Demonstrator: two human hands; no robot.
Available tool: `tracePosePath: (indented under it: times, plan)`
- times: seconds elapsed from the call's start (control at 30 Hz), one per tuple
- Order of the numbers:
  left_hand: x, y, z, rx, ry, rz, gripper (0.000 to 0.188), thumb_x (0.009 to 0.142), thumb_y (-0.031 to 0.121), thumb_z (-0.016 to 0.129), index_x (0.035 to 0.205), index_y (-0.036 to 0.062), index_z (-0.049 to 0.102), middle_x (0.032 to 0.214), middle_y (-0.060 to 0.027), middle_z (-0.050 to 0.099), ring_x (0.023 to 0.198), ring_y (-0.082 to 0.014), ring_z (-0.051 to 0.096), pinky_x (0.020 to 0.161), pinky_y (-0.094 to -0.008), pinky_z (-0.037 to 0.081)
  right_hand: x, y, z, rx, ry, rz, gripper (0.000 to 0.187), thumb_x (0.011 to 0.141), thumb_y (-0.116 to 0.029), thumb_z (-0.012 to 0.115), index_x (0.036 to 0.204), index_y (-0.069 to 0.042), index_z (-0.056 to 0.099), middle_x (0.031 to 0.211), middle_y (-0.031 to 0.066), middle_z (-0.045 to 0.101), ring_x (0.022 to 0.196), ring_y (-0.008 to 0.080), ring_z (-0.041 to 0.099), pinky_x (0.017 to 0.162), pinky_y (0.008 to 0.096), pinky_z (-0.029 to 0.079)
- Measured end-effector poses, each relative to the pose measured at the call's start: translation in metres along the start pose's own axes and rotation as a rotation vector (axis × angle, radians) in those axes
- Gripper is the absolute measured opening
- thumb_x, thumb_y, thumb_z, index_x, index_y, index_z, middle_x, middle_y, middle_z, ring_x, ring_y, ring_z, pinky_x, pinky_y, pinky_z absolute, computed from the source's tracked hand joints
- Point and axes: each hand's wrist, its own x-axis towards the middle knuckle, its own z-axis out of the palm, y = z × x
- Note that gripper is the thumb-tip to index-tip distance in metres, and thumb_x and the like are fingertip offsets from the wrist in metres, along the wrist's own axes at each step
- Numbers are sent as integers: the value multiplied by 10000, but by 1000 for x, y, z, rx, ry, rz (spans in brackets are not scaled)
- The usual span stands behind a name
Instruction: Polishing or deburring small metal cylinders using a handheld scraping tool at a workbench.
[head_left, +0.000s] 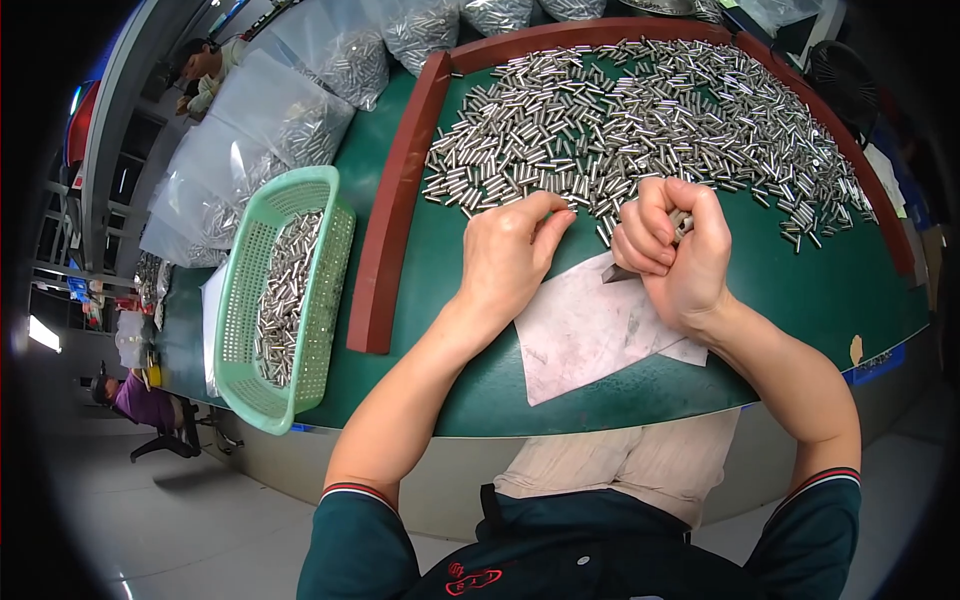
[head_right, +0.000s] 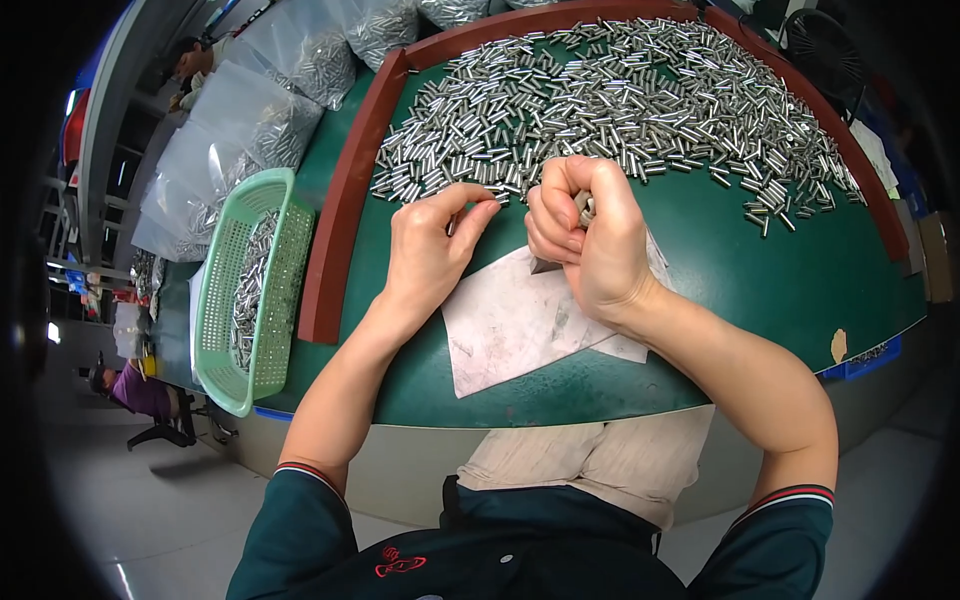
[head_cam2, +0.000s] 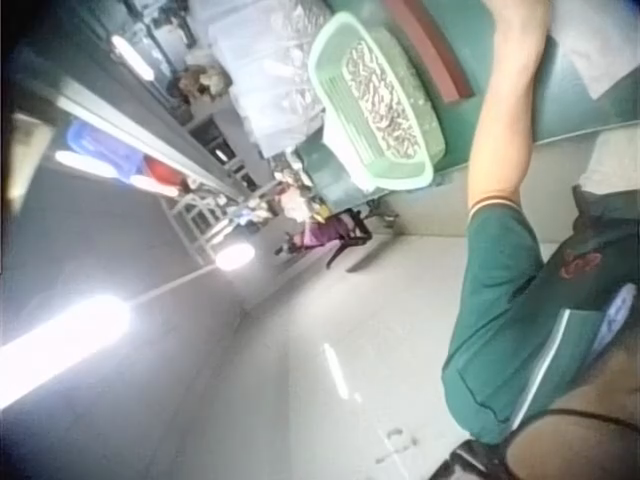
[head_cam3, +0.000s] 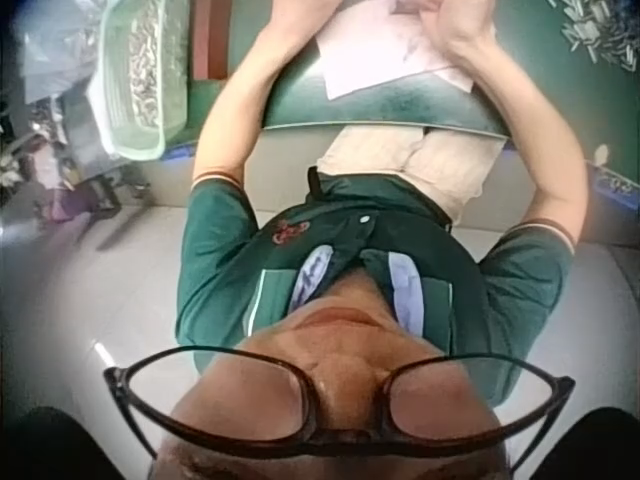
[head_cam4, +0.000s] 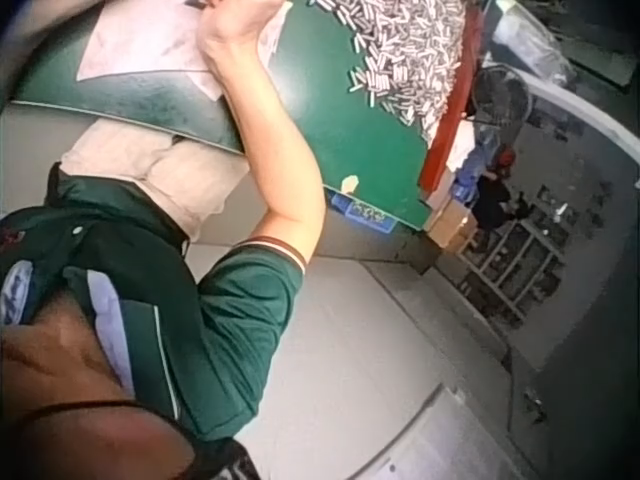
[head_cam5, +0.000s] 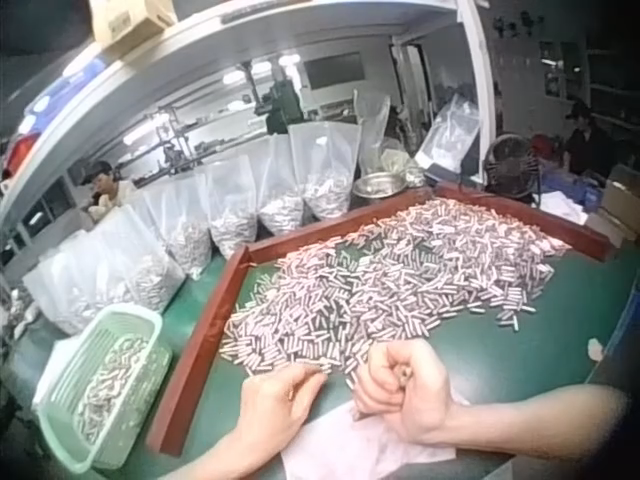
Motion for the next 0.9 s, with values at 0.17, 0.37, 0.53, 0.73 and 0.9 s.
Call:
tracePosePath:
  times: [0.17,0.37,0.53,0.73,0.9]
  plan:
    - [0,-3,5,130,-31,77,81,740,98,614,802,44,618,576,-110,569,475,-225,546,467,-309,411,0,1,-1,6,-12,9,289,795,-239,295,539,-106,285,437,-26,245,392,66,168,401,228,154]
    - [2,-5,-2,88,-115,153,79,752,62,583,823,37,607,601,-121,578,512,-229,576,481,-306,428,-1,-1,-2,7,-9,15,292,802,-243,294,545,-104,289,438,-26,244,392,65,170,401,225,154]
    - [2,0,-11,56,-12,-31,103,796,95,569,749,3,572,573,-132,544,481,-222,545,459,-305,402,-1,-2,-1,-18,2,32,326,826,-246,261,526,-120,268,417,-22,240,379,79,172,406,241,174]
    - [-4,18,-9,381,-128,-58,392,788,303,588,535,21,486,460,-157,466,432,-331,486,417,-401,354,1,0,-3,-27,-3,24,315,820,-241,269,528,-123,274,418,-27,246,383,75,176,408,239,173]
    - [-7,14,-12,455,-196,-102,407,779,298,599,518,15,466,463,-151,489,455,-335,507,431,-415,375,0,0,-3,13,-38,10,305,823,-236,287,547,-105,290,435,-28,245,384,59,182,392,217,165]
